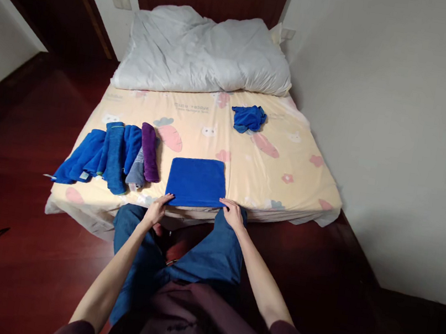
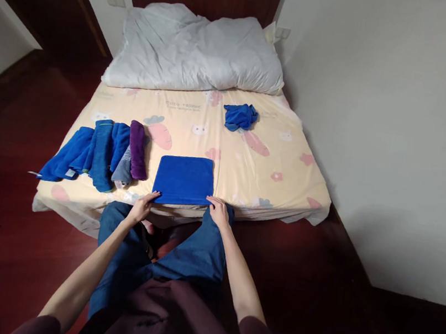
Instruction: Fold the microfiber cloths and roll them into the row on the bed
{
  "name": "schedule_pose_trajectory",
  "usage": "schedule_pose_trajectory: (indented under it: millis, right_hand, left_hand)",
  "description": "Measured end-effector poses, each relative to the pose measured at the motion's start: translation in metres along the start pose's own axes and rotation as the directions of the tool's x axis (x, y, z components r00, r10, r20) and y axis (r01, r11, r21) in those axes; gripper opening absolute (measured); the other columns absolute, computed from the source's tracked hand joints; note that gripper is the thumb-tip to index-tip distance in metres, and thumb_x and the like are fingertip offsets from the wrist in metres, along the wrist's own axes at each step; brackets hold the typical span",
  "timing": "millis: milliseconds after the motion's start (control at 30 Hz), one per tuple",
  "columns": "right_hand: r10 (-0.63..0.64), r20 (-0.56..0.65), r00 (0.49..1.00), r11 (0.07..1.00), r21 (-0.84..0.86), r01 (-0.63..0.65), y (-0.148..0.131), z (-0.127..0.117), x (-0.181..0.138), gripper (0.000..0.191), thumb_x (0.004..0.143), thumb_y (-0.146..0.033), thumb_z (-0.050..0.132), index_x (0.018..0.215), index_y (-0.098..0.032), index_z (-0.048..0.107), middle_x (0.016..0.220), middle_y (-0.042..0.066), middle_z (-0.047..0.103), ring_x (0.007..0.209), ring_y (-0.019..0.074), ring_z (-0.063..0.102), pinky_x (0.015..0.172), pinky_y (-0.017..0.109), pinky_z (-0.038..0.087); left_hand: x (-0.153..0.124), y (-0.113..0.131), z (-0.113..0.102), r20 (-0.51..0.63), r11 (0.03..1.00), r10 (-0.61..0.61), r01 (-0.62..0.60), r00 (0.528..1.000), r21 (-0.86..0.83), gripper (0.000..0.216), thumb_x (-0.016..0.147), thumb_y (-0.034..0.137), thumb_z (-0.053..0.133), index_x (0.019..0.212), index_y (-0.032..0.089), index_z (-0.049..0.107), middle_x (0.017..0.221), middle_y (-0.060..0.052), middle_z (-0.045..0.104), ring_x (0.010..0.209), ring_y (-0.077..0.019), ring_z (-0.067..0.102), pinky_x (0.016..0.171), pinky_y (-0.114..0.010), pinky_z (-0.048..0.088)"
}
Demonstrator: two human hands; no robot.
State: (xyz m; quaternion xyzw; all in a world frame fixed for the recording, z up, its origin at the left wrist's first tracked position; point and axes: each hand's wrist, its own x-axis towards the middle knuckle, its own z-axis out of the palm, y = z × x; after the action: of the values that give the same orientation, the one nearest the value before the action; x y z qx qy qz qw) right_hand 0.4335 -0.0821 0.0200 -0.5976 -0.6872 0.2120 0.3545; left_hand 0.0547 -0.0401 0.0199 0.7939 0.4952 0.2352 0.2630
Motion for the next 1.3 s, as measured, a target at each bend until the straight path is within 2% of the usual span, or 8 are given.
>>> schedule_pose_trajectory:
  millis: [200, 300, 367, 500, 800, 1100, 1200, 1300]
  right_hand:
    - [0.112, -0.016, 0.994, 0.989, 0.101, -0.11, 0.002, 0.0, 0.009, 0.041, 0.087, -0.013, 0.05, 0.118, -0.023, 0.075, 0.121, 0.004, 0.074, 0.114, 0.0201, 0.07, 0.106, 0.039, 0.053]
    - [0.192, -0.042, 0.981, 0.977, 0.108, -0.186, 0.008, 0.002, 0.01, 0.032, 0.091, -0.028, 0.055, 0.116, -0.022, 0.074, 0.113, 0.006, 0.077, 0.098, 0.0223, 0.073, 0.095, 0.038, 0.058]
    - [0.225, -0.067, 0.972, 0.971, 0.101, -0.218, 0.012, 0.003, 0.011, 0.033, 0.093, -0.037, 0.056, 0.117, -0.02, 0.072, 0.109, 0.008, 0.077, 0.092, 0.0234, 0.073, 0.091, 0.038, 0.058]
    - [0.245, -0.086, 0.966, 0.968, 0.072, -0.239, 0.014, 0.006, 0.011, 0.038, 0.097, -0.046, 0.052, 0.115, -0.019, 0.071, 0.1, 0.01, 0.076, 0.092, 0.0249, 0.073, 0.086, 0.036, 0.058]
    - [0.299, -0.068, 0.952, 0.952, -0.051, -0.303, 0.012, 0.008, 0.014, 0.034, 0.099, -0.043, 0.05, 0.118, -0.022, 0.071, 0.102, 0.009, 0.076, 0.095, 0.0257, 0.073, 0.087, 0.037, 0.057]
    - [0.321, -0.115, 0.94, 0.947, 0.012, -0.322, 0.018, 0.013, 0.016, 0.036, 0.096, -0.045, 0.055, 0.116, -0.02, 0.071, 0.099, 0.01, 0.076, 0.09, 0.025, 0.074, 0.086, 0.038, 0.059]
    - [0.318, -0.125, 0.94, 0.947, -0.003, -0.321, 0.015, 0.012, 0.016, 0.037, 0.096, -0.04, 0.054, 0.124, -0.018, 0.067, 0.105, 0.011, 0.076, 0.094, 0.0248, 0.073, 0.09, 0.039, 0.059]
    - [0.2, -0.218, 0.955, 0.974, -0.061, -0.218, 0.008, 0.008, 0.012, 0.038, 0.097, -0.03, 0.05, 0.13, -0.018, 0.064, 0.123, 0.013, 0.071, 0.112, 0.0255, 0.069, 0.102, 0.042, 0.054]
  left_hand:
    - [0.012, 0.004, -0.004, -0.152, 0.935, -0.209, 0.152, 0.966, -0.322, 0.041, 0.088, 0.029, 0.048, 0.121, 0.016, 0.067, 0.123, -0.011, 0.072, 0.115, -0.0267, 0.068, 0.105, -0.046, 0.053]
    - [0.016, 0.003, -0.001, -0.174, 0.9, -0.297, 0.215, 0.939, -0.378, 0.04, 0.091, 0.042, 0.051, 0.116, 0.015, 0.067, 0.116, -0.012, 0.074, 0.101, -0.0259, 0.071, 0.095, -0.043, 0.057]
    - [0.016, 0.001, 0.003, -0.192, 0.897, -0.314, 0.224, 0.93, -0.382, 0.042, 0.092, 0.047, 0.05, 0.114, 0.015, 0.067, 0.114, -0.012, 0.073, 0.101, -0.0255, 0.07, 0.095, -0.042, 0.056]
    - [0.015, -0.004, 0.009, -0.204, 0.904, -0.32, 0.234, 0.925, -0.357, 0.044, 0.093, 0.052, 0.048, 0.113, 0.016, 0.065, 0.113, -0.012, 0.072, 0.107, -0.0264, 0.068, 0.099, -0.042, 0.053]
    - [0.017, -0.008, 0.011, -0.244, 0.925, -0.36, 0.312, 0.9, -0.216, 0.04, 0.089, 0.053, 0.051, 0.101, 0.019, 0.066, 0.097, -0.01, 0.074, 0.093, -0.028, 0.071, 0.089, -0.043, 0.056]
    - [0.018, -0.013, 0.015, -0.287, 0.926, -0.364, 0.311, 0.886, -0.215, 0.035, 0.089, 0.049, 0.053, 0.104, 0.019, 0.064, 0.096, -0.01, 0.074, 0.088, -0.0268, 0.071, 0.085, -0.042, 0.058]
    - [0.015, -0.008, 0.017, -0.322, 0.949, -0.313, 0.283, 0.894, -0.139, 0.035, 0.093, 0.044, 0.051, 0.113, 0.018, 0.063, 0.102, -0.012, 0.071, 0.091, -0.0263, 0.07, 0.086, -0.042, 0.059]
    - [0.01, 0.0, 0.017, -0.339, 0.986, -0.159, 0.17, 0.927, 0.001, 0.037, 0.099, 0.035, 0.043, 0.128, 0.017, 0.059, 0.127, -0.017, 0.063, 0.115, -0.027, 0.065, 0.1, -0.045, 0.054]
